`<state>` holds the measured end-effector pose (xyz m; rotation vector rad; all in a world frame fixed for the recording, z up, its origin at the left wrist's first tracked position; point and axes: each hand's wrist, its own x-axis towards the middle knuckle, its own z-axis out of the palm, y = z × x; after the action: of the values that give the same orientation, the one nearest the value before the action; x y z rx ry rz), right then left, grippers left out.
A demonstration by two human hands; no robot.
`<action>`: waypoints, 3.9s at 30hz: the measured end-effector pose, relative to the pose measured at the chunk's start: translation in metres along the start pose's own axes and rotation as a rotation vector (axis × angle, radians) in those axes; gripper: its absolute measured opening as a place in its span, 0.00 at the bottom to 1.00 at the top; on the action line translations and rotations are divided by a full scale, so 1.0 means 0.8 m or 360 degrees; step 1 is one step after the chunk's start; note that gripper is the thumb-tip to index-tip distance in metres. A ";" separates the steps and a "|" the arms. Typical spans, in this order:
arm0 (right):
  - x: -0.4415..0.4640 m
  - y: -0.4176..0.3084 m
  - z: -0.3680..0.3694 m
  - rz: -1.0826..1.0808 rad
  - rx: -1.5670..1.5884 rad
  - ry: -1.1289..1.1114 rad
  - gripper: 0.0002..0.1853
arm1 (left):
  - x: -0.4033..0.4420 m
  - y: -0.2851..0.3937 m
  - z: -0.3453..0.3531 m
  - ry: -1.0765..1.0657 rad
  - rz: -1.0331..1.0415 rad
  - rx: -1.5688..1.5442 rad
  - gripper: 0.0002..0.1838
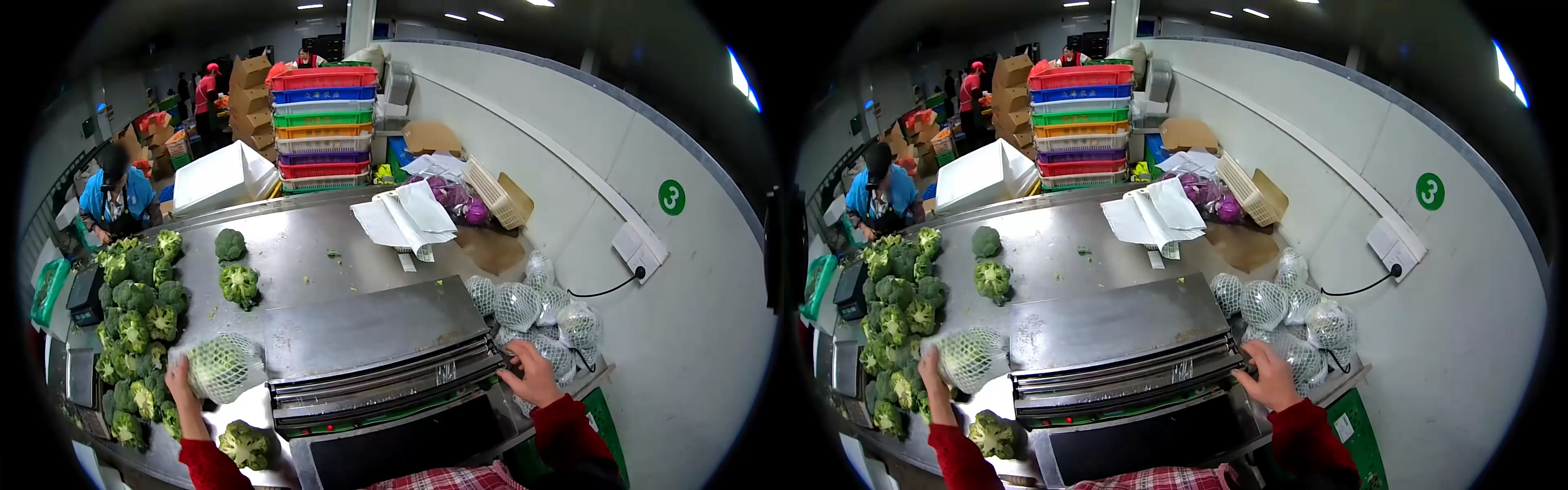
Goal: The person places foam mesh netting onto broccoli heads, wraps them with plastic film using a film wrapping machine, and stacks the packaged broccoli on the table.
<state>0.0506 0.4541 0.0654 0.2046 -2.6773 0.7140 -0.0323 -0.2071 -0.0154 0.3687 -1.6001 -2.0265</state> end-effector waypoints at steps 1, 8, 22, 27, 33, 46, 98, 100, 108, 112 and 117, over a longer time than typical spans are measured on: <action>0.012 -0.010 0.004 -0.0017 0.0009 -0.0002 0.26 | 0.006 0.039 0.029 -0.0194 0.0041 0.0076 0.13; 0.142 -0.145 0.110 -0.0474 0.0915 -0.0163 0.29 | 0.003 0.074 0.290 -0.1196 -0.0115 0.1007 0.23; 0.157 -0.141 0.197 0.0004 0.0703 -0.0325 0.28 | -0.095 -0.066 0.349 -0.0900 -0.0519 0.0499 0.31; 0.183 -0.113 0.225 -0.0067 0.0984 -0.0484 0.29 | -0.101 -0.041 0.336 -0.0808 -0.0865 0.0358 0.29; 0.151 -0.084 0.119 0.0146 0.1033 -0.0631 0.28 | -0.136 -0.026 0.252 -0.0701 0.0047 0.1126 0.25; 0.088 -0.034 0.117 0.0167 -0.0249 -0.1019 0.23 | -0.181 0.000 0.210 -0.0926 0.0197 0.2454 0.24; -0.102 -0.058 0.059 0.1099 0.2270 -0.1413 0.24 | -0.363 0.018 0.144 -0.0924 -0.1812 -0.0483 0.34; -0.114 -0.073 0.063 0.0998 0.2128 -0.1267 0.21 | -0.388 0.010 0.128 -0.0898 -0.1578 -0.0786 0.34; -0.086 -0.103 0.094 0.0625 0.1352 -0.0460 0.16 | -0.444 -0.004 0.131 -0.0043 -0.0766 0.0096 0.18; -0.104 -0.094 0.044 0.1246 0.1560 -0.0718 0.16 | -0.462 0.082 0.100 0.0313 -0.1022 0.0217 0.20; -0.257 -0.010 0.119 0.1468 0.0925 -0.1269 0.20 | -0.478 -0.031 0.073 -0.0272 -0.1726 0.0761 0.10</action>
<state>0.2136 0.4088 -0.0855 -0.8385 -3.1263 2.0430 0.2473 0.0572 -0.0649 1.5491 -2.2815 -2.3648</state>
